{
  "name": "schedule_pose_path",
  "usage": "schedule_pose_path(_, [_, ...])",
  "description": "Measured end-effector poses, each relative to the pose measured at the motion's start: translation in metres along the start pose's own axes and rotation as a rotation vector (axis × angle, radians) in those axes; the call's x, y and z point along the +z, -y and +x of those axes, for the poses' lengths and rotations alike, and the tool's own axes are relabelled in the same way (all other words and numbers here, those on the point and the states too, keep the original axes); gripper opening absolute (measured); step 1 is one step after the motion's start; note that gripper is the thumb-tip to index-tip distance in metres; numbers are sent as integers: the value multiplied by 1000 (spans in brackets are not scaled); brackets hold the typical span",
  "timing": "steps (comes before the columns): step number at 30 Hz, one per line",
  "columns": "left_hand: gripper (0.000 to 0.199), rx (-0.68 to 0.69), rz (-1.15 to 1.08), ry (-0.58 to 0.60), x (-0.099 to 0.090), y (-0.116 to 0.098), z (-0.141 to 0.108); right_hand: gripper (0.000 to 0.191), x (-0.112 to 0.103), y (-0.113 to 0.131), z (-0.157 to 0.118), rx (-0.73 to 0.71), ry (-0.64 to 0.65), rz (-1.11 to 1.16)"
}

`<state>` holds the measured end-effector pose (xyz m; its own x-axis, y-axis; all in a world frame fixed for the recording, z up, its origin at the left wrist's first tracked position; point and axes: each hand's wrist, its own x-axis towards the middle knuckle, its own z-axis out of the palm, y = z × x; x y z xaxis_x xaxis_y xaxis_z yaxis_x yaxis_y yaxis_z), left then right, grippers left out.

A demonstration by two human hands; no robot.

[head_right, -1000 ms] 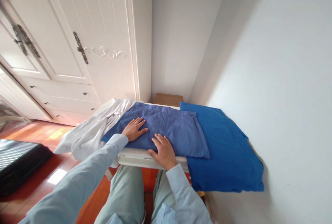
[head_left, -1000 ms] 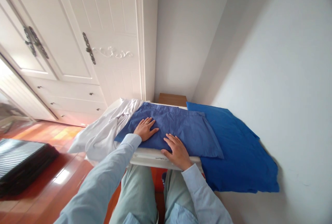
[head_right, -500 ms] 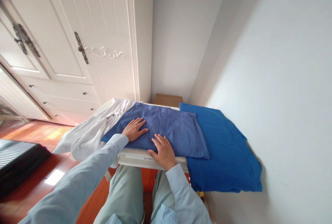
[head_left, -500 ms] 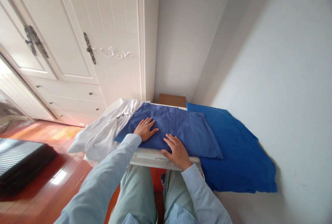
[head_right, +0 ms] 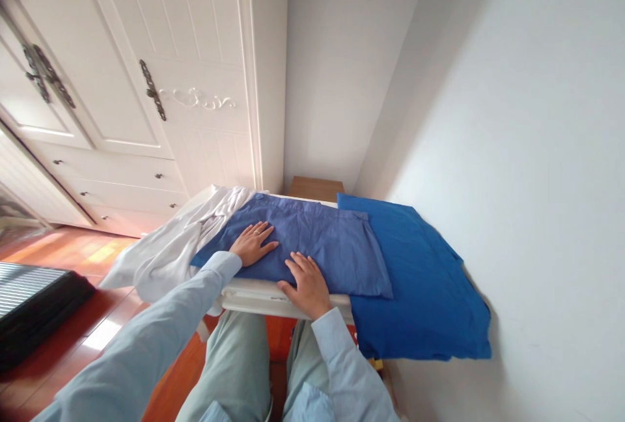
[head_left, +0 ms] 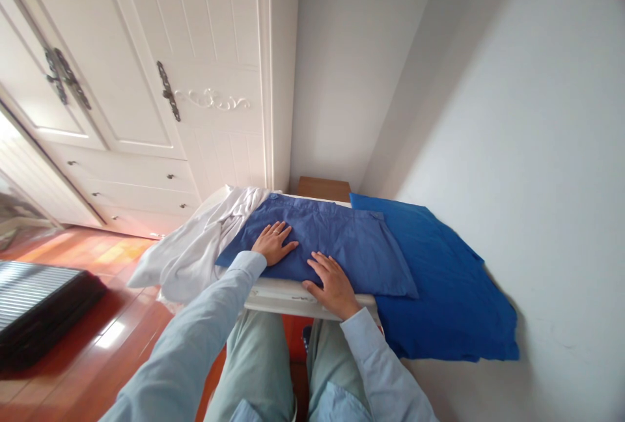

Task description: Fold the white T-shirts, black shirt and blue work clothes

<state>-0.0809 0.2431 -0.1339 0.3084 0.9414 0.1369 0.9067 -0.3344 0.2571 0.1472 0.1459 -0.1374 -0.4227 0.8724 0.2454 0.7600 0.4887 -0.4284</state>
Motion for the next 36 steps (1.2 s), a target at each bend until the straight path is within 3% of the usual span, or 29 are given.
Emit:
schedule_pose_path(10, [68,3,-26,-2,2,2,2,51,4,-1,1,-6,-53,28])
schedule_pose_path(15, [42,-192,-330,-185,-17,-15,2,37,-6,3,-10,-70,-159,297])
schedule_pose_path(19, [52,-344,-496,-434,-16,-54,-42,38,-18,9,-45,47,-295,634])
schedule_pose_path(21, [45,-428,-919,-641,-3,-79,-78,41,-20,9,-66,178,-190,785])
schedule_pose_path(22, [41,-478,-1127,-652,5,-91,-96,45,-20,8,-76,239,-109,866])
schedule_pose_path(24, [32,-623,-1492,-560,18,-110,-126,55,-19,5,-93,341,31,1010])
schedule_pose_path(27, [18,-800,-1915,-293,19,-122,-148,61,-23,1,-110,471,91,1141])
schedule_pose_path(30, [20,-769,-2215,-37,1,-124,-146,56,-34,3,-115,568,46,1239])
schedule_pose_path(33, [28,-732,-2368,155,-16,-127,-132,54,-44,11,-112,623,-35,1340])
schedule_pose_path(36, [38,-765,-2453,272,-16,-135,-117,53,-47,20,-107,616,-51,1436])
